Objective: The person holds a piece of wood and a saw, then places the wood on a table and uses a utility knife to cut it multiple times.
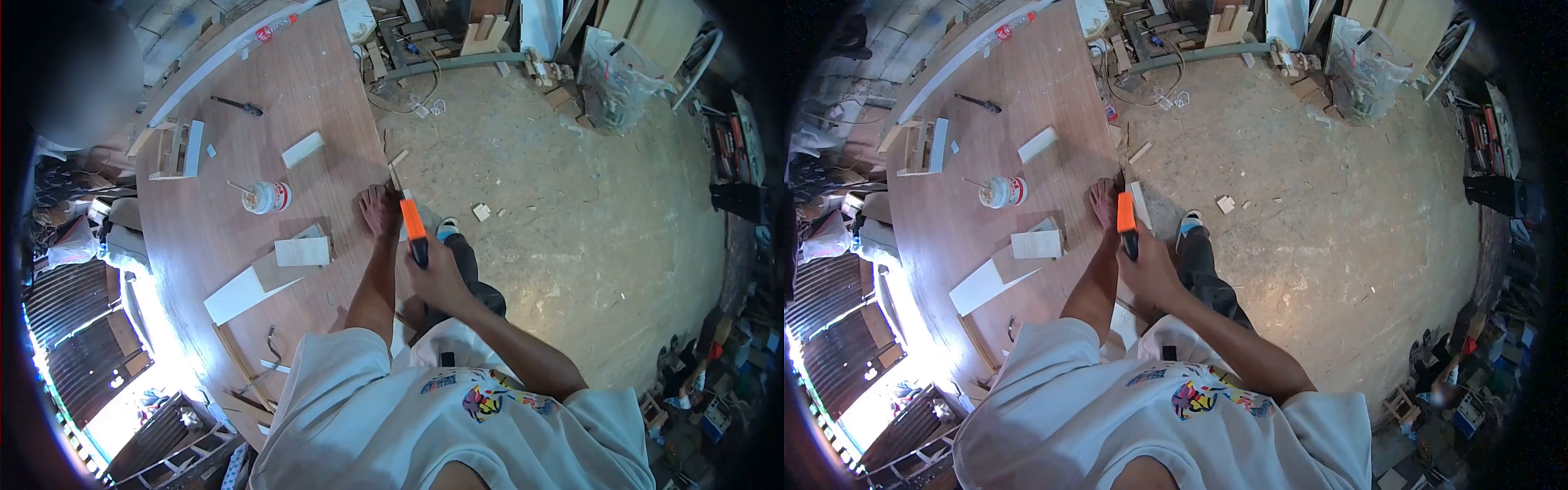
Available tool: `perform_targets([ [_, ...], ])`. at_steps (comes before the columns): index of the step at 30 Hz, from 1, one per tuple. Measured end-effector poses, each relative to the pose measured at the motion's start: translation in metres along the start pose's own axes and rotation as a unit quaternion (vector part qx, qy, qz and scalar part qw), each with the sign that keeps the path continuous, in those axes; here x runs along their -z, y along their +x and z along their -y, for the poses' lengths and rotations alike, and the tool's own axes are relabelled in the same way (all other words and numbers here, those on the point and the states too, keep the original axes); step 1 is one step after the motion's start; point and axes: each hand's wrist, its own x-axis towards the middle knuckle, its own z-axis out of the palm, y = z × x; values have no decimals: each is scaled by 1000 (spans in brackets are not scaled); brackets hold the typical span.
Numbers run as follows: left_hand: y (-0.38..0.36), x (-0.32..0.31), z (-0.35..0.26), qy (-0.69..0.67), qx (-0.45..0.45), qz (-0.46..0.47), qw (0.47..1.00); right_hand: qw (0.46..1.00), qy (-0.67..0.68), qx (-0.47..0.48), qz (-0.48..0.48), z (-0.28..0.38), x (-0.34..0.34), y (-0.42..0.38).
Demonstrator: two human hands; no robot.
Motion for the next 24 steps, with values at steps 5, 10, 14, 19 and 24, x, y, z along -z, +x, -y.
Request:
perform_targets([
  [5, 12, 6, -7, 2, 70, 129, 989, 998, 37, 20, -46, -1, 0, -27],
  [10, 5, 1, 4, 21, 11, 86, 996, 999, 8, 29, -20, -48, -17, 40],
  [14, 6, 3, 0, 15, -7, 13, 1000, 1000, 15, 2, -4, -4, -2, 8],
  [19, 14, 7, -7, 8, 48, 81, 995, 999, 38, -4, -18, 8, 5, -28],
  [24, 14, 12, -4, -16, 19, 84, 996, 999, 12, 26, 28, -59, -12, 27],
])
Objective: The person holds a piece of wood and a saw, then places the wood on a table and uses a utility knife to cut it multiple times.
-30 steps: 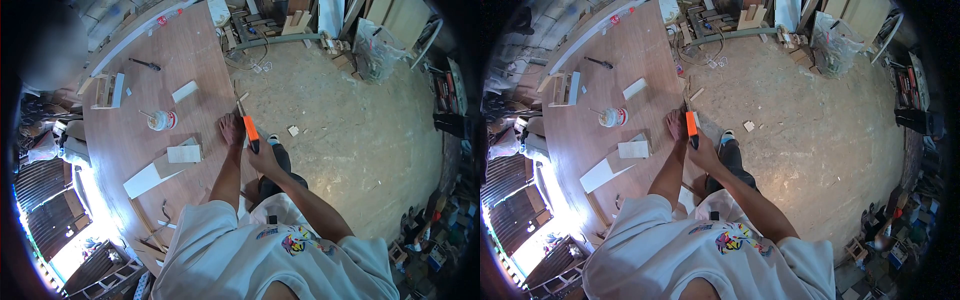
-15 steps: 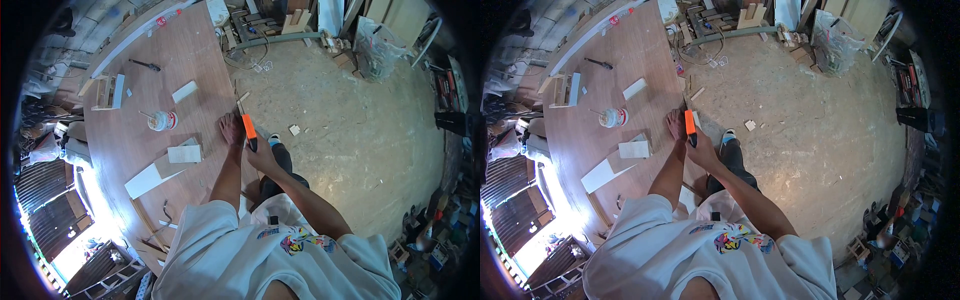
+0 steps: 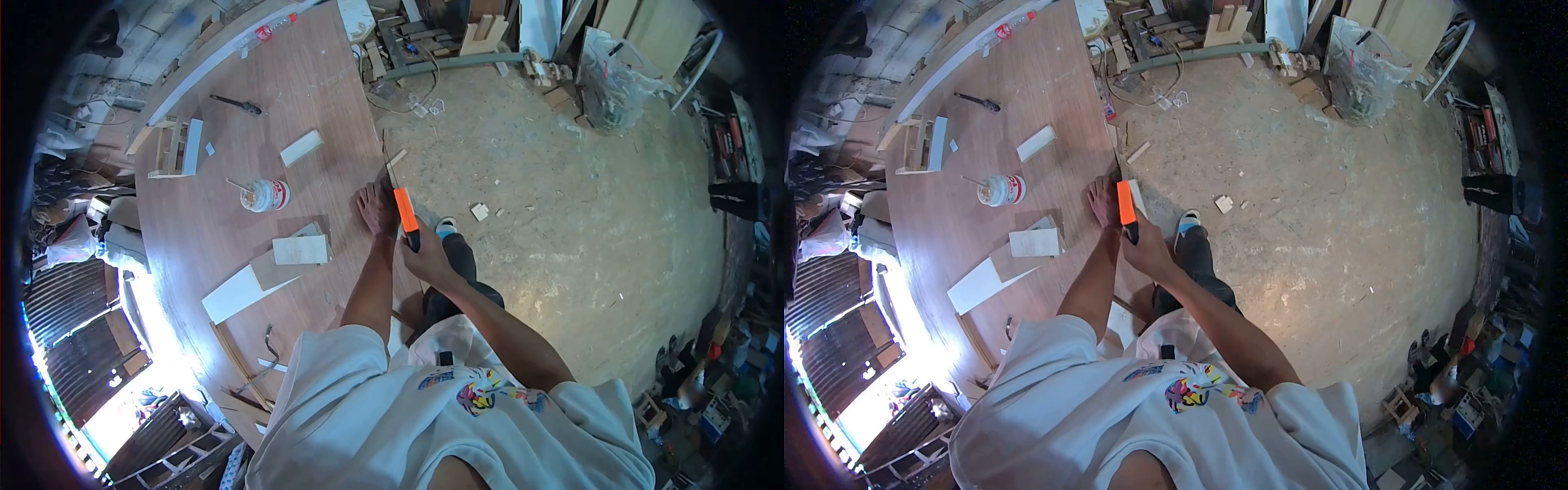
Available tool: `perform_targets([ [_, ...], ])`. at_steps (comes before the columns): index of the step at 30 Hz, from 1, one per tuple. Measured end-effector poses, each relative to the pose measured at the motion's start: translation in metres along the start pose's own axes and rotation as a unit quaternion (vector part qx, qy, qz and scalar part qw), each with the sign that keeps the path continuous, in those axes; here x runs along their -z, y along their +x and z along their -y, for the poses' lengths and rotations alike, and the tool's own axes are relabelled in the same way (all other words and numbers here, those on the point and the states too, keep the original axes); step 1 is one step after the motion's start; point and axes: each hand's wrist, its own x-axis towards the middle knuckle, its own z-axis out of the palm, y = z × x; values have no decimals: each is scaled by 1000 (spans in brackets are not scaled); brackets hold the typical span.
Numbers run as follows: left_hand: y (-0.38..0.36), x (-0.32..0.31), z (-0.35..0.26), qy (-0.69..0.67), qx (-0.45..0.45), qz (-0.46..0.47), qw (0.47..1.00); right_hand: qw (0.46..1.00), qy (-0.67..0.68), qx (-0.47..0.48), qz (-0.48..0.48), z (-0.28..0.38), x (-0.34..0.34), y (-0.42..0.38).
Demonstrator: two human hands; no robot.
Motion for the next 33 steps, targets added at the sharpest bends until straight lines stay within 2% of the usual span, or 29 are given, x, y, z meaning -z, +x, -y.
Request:
perform_targets([
  [2, -4, -7, 8, 31, -30, -29, 999, 999, -6, -19, -42, 14, -5, 4],
  [3, -6, -3, 5, 31, -31, -25, 999, 999, -5, -22, -43, 28, -1, -5],
  [5, 1, 6, -6, 56, -3, 16, 998, 994, -10, -104, -11, 61, 13, -31],
  [6, 0, 4, -7, 54, -1, 17, 998, 994, -12, -104, -11, 67, 16, -46],
  [8, 0, -3, -3, 10, 40, 13, 999, 999, 26, -29, -34, 74, 18, -70],
  [11, -3, -6, 0, 15, 33, 9, 999, 998, 5, 16, -63, 39, 7, -58],
  [13, -7, -8, 4, 26, 4, -22, 999, 1000, 2, -3, -30, 5, 2, -21],
  [15, -6, -14, 6, 36, -24, -60, 997, 1000, -3, -15, 5, 0, -1, -2],
  [17, -7, -17, 10, 18, 39, 18, 999, 998, -1, 22, -53, 3, -9, 4],
  [23, 1, -2, -4, 34, 31, -1, 999, 997, 48, 2, -65, 63, 8, -82],
  [27, -3, -4, 2, 20, 46, 40, 998, 998, 32, 28, -51, 19, 0, -57],
  [29, -5, -5, 5, 45, 3, 19, 999, 999, 16, 18, -33, -10, -6, -20],
  [33, -9, -8, 12, 84, -23, 10, 996, 997, -14, 13, -71, 8, -10, -21],
])
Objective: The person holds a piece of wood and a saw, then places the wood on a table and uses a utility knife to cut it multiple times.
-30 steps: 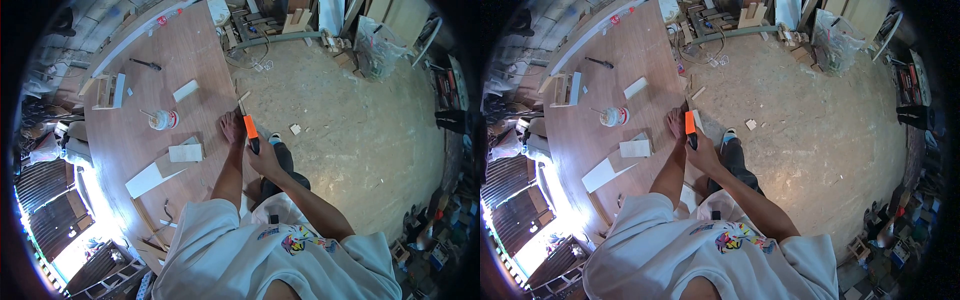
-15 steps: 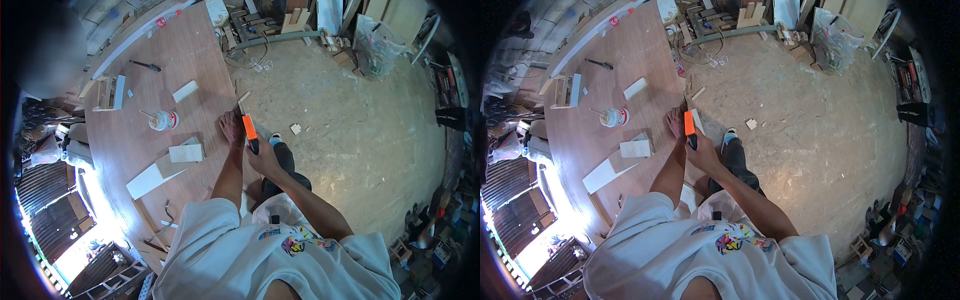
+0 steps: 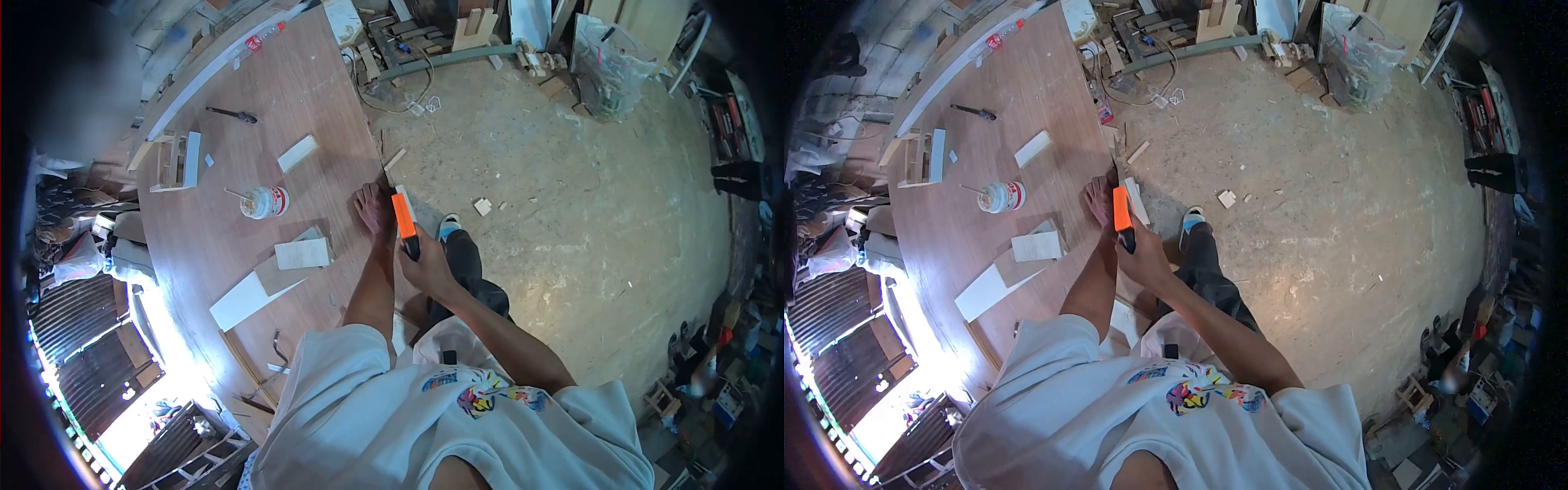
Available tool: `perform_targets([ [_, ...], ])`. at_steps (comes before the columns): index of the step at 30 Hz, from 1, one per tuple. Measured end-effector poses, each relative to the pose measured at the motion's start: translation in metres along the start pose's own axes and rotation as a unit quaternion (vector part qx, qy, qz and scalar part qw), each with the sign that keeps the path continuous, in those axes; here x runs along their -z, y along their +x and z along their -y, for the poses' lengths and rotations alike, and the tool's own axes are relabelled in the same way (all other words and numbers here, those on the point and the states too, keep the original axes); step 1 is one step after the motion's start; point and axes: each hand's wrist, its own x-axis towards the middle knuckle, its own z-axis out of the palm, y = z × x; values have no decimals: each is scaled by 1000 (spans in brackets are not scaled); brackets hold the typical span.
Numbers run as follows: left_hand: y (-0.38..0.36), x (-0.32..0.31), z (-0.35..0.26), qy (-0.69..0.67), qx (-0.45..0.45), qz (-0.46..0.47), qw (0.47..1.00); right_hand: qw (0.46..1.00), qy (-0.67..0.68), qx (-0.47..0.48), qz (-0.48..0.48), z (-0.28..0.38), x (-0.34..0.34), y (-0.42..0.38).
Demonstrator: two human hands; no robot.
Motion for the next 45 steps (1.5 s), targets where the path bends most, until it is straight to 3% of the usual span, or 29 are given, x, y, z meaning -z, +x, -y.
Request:
perform_targets([
  [2, 9, 8, -11, -3, 32, 61, 998, 997, 24, -56, 37, 25, 16, -29],
  [5, 10, 7, -14, -30, 55, 6, 998, 996, 72, -40, 36, 53, 29, -70],
  [9, 10, 8, -11, -39, 52, 12, 998, 997, 61, -23, 26, 27, 15, -61],
  [11, 14, -4, 0, -36, 58, 18, 998, 997, 48, 35, 52, 4, -1, -40],
  [16, 20, -1, -4, -58, 44, 22, 997, 999, 42, 11, 13, 13, 9, -34],
  [18, 13, 8, -8, -75, 14, 20, 997, 989, 83, -124, 14, 35, 32, -36],
  [22, 8, 9, -22, -68, 1, 38, 997, 995, 77, -61, 0, 36, 38, -36],
  [25, 9, 10, -24, -77, 14, -6, 997, 992, 58, -108, 37, 48, 41, -26],
  [34, 11, 16, -26, -51, 1, -25, 998, 988, 93, -109, 59, 76, 49, 4],
  [40, 14, 6, -21, -68, 28, -25, 997, 997, 21, -55, 57, 105, 59, -8],
  [45, 12, 2, -20, -76, 42, -10, 996, 994, 27, -79, 70, 108, 64, -37],
])
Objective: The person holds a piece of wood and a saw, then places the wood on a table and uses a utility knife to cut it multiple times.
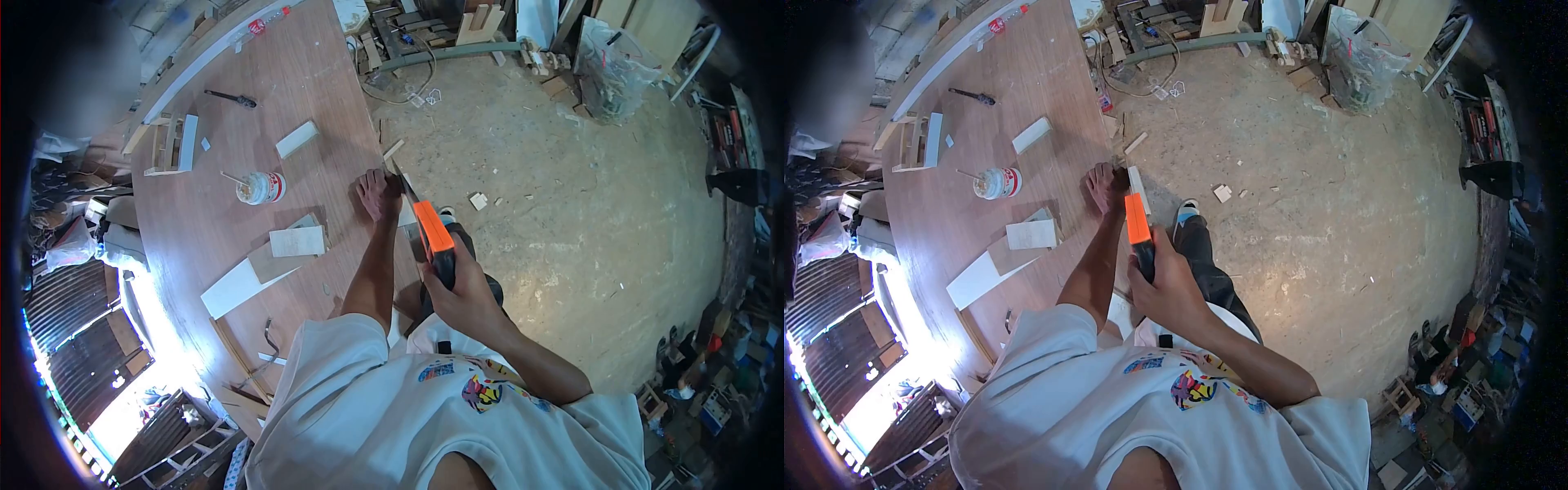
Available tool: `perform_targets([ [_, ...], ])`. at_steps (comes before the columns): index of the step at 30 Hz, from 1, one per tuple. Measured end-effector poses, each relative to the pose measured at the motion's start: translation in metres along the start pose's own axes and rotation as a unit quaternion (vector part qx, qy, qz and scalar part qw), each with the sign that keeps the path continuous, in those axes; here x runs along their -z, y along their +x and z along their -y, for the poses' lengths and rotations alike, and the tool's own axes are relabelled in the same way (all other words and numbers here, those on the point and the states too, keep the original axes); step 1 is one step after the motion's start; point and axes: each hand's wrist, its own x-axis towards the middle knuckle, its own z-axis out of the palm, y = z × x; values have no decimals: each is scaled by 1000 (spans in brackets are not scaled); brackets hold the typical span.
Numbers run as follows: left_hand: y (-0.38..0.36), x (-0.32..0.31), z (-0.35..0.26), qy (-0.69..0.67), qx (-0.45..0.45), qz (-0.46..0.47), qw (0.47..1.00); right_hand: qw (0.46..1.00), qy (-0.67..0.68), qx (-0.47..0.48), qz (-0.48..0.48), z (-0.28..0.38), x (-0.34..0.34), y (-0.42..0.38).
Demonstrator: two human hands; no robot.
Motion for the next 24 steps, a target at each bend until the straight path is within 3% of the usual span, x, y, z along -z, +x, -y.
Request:
perform_targets([
  [2, -1, -1, 2, -7, 1, 13, 1000, 1000, 15, -21, 0, -8, -3, 2],
  [4, 0, 0, 1, -14, -3, 26, 1000, 998, -24, 38, -48, -42, -14, 19],
  [7, 3, 10, -7, 0, 11, 64, 998, 998, -21, 53, -33, -85, -26, 57],
  [9, 6, 2, -3, 17, 14, 48, 999, 988, -50, 131, -73, -86, -37, 72],
  [11, 2, 0, 3, 36, 19, 46, 998, 990, -68, 103, -70, -80, -36, 62],
  [13, 31, 30, -22, 17, 188, 269, 945, 997, -69, 37, -28, -55, -26, 37],
  [14, 22, 24, -17, 15, 188, 270, 944, 996, -71, 36, -28, -45, -23, 20],
  [16, -1, 4, -2, 34, -5, 3, 999, 999, -4, 45, -28, -31, -18, -7],
  [19, 1, 1, -5, 13, 26, 18, 999, 999, 7, 42, -23, -43, -19, -8],
  [22, -2, -1, 3, 17, -8, 17, 1000, 995, -40, 77, -40, -108, -32, 56],
  [24, -2, 0, 1, 18, -12, 13, 1000, 996, -41, 81, -25, -108, -35, 78],
])
